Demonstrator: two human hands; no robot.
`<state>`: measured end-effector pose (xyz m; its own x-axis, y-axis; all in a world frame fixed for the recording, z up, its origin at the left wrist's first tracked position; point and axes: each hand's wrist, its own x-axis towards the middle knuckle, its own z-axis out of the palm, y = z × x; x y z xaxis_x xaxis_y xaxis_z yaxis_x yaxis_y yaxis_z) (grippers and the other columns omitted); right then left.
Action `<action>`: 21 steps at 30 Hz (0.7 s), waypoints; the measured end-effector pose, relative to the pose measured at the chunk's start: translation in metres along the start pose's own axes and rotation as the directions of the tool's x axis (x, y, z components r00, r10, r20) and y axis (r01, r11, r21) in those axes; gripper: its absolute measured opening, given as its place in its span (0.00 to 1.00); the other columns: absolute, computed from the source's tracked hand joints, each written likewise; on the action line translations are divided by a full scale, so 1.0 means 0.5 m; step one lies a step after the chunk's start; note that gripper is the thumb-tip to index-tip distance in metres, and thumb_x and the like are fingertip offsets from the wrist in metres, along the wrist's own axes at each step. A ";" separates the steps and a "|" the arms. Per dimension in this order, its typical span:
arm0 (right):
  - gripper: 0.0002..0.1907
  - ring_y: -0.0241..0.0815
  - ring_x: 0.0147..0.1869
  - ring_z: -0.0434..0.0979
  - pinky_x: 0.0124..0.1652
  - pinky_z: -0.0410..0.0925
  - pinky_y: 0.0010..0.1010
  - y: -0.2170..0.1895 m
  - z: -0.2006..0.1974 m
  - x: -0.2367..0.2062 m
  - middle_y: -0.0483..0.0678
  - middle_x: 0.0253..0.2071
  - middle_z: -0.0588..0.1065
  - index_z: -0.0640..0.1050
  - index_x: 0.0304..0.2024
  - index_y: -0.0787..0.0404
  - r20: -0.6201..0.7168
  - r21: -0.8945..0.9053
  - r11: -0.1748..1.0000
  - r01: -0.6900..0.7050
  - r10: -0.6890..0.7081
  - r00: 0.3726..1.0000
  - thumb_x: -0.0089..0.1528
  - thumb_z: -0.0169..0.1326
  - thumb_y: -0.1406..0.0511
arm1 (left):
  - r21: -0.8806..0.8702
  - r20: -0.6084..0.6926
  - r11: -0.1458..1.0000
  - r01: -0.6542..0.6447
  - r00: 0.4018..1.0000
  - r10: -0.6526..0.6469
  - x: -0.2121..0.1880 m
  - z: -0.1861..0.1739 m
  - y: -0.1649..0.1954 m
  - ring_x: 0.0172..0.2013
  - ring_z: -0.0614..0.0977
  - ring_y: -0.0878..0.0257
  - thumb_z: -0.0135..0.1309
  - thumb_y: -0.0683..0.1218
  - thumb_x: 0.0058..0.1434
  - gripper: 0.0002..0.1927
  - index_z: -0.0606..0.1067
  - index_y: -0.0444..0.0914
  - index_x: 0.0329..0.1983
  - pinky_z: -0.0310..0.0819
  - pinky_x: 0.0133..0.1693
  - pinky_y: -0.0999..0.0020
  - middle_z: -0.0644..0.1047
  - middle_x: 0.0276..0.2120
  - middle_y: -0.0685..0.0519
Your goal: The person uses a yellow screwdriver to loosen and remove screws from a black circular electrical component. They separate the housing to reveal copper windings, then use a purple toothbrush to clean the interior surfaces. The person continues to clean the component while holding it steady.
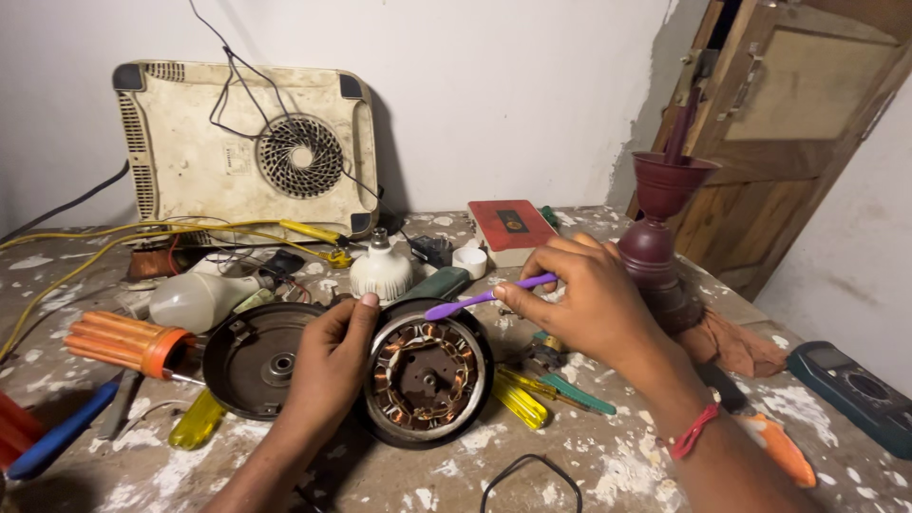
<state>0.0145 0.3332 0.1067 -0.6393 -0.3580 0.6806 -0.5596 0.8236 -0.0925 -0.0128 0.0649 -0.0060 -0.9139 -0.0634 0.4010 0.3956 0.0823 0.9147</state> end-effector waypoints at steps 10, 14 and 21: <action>0.19 0.46 0.39 0.77 0.49 0.61 0.39 -0.028 0.056 -0.001 0.46 0.31 0.79 0.82 0.30 0.58 0.133 0.062 0.997 0.043 -0.051 0.990 0.60 0.61 0.50 | -0.014 0.018 1.000 0.002 1.000 -0.002 0.000 -0.006 0.004 0.26 0.69 0.74 0.46 0.54 0.71 0.22 0.79 0.31 0.33 0.66 0.28 0.73 0.75 0.22 0.59; 0.21 0.47 0.38 0.77 0.47 0.62 0.40 0.001 0.009 0.001 0.47 0.29 0.79 0.81 0.26 0.60 0.127 0.015 0.998 -0.066 0.064 0.990 0.55 0.63 0.49 | 0.020 0.013 1.000 0.007 1.000 -0.008 0.000 -0.007 0.004 0.25 0.69 0.73 0.47 0.54 0.71 0.22 0.79 0.31 0.32 0.65 0.27 0.72 0.74 0.21 0.58; 0.21 0.44 0.36 0.77 0.44 0.64 0.41 -0.042 0.061 -0.005 0.45 0.28 0.79 0.81 0.27 0.58 0.059 0.049 0.999 0.018 -0.021 0.998 0.58 0.62 0.48 | -0.007 -0.006 1.000 -0.027 1.000 0.027 -0.001 -0.006 -0.002 0.26 0.67 0.74 0.47 0.53 0.72 0.22 0.78 0.31 0.32 0.64 0.27 0.72 0.72 0.22 0.59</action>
<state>0.0115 0.3035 0.0847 -0.6572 -0.4004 0.6385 -0.5964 0.7943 -0.1158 -0.0124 0.0621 -0.0072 -0.9024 -0.0669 0.4257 0.4207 0.0771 0.9039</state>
